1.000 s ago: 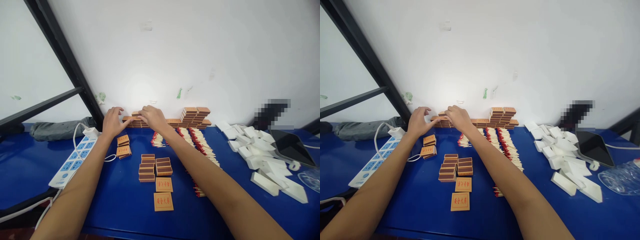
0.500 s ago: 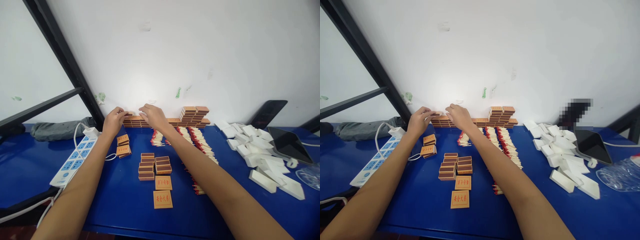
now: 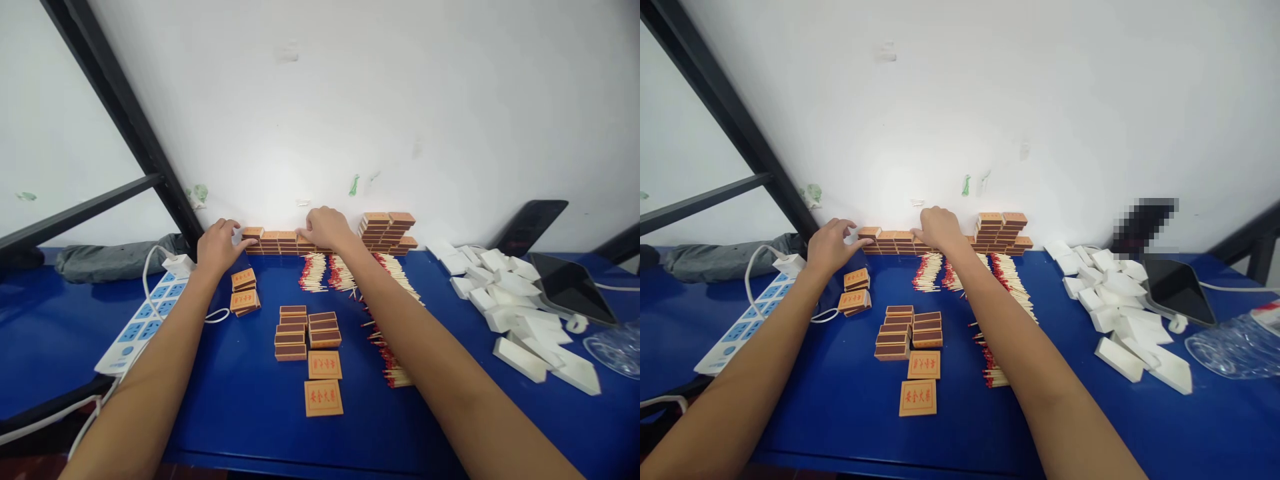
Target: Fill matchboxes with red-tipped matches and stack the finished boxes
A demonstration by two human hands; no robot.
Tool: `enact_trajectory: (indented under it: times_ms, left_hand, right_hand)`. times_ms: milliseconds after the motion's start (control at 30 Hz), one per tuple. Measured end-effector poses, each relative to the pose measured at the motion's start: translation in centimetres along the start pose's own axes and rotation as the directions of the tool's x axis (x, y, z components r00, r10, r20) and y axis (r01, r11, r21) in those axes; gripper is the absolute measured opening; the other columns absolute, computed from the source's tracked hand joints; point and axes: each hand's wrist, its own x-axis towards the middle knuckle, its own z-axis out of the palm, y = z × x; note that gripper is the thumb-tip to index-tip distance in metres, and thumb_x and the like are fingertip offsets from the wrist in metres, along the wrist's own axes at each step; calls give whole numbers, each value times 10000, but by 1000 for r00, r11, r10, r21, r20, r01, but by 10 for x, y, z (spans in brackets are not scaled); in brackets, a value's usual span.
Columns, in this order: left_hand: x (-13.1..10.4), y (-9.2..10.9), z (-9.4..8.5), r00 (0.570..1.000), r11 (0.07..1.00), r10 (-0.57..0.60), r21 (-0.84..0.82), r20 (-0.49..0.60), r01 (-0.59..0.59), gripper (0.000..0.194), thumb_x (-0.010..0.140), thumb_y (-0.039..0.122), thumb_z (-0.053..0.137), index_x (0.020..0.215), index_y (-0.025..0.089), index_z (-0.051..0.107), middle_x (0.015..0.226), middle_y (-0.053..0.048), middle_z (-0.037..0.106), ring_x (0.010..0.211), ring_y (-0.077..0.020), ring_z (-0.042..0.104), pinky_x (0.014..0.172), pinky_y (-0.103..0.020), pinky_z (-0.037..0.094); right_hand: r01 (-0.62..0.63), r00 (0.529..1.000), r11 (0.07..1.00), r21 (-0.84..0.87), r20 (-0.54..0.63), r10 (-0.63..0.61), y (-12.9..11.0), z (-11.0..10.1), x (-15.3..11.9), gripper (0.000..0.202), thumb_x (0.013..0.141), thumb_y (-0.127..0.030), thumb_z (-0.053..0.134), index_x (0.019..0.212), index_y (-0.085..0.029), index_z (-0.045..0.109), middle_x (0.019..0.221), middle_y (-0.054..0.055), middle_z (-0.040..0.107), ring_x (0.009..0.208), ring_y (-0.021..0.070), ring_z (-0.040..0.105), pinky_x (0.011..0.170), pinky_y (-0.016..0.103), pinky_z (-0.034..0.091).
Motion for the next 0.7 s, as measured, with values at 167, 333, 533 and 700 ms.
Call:
enact_trajectory:
  times_ms: [167, 333, 533, 700]
  left_hand:
    - [1, -1, 4, 988, 995, -96, 52, 120, 90, 562, 914, 752, 690, 897, 197, 768, 995, -151, 774, 964, -356, 724, 783, -402, 523]
    - [2, -3, 8, 974, 998, -69, 22, 217, 65, 544, 930, 740, 664, 845, 216, 783, 981, -123, 802, 919, -325, 731, 736, -376, 503]
    - [2, -7, 11, 959, 996, -94, 33, 268, 88, 538, 831, 762, 755, 866, 227, 800, 966, -116, 806, 916, -334, 736, 714, -376, 504]
    - [3, -8, 17, 955, 994, -100, 58, 278, 87, 521, 797, 756, 786, 835, 236, 791, 941, -118, 799, 923, -340, 736, 731, -380, 511]
  right_hand:
    - [30, 997, 1000, -2, 77, -30, -5, 7, -2, 358, 975, -507, 748, 1022, -155, 795, 1000, 164, 793, 935, 287, 736, 787, 354, 503]
    - [45, 992, 999, 0, 116, -45, -8, 11, -1, 285, 981, -460, 762, 998, -178, 803, 1036, 146, 806, 948, 268, 751, 778, 333, 513]
    - [45, 992, 999, -26, 115, -42, -3, 4, -2, 281, 879, -378, 847, 1048, -159, 798, 1063, 161, 806, 984, 294, 756, 800, 350, 538]
    - [84, 992, 995, -58, 100, -78, -10, 12, -4, 230, 846, -311, 864, 999, -164, 773, 1085, 161, 807, 1005, 305, 770, 801, 343, 547]
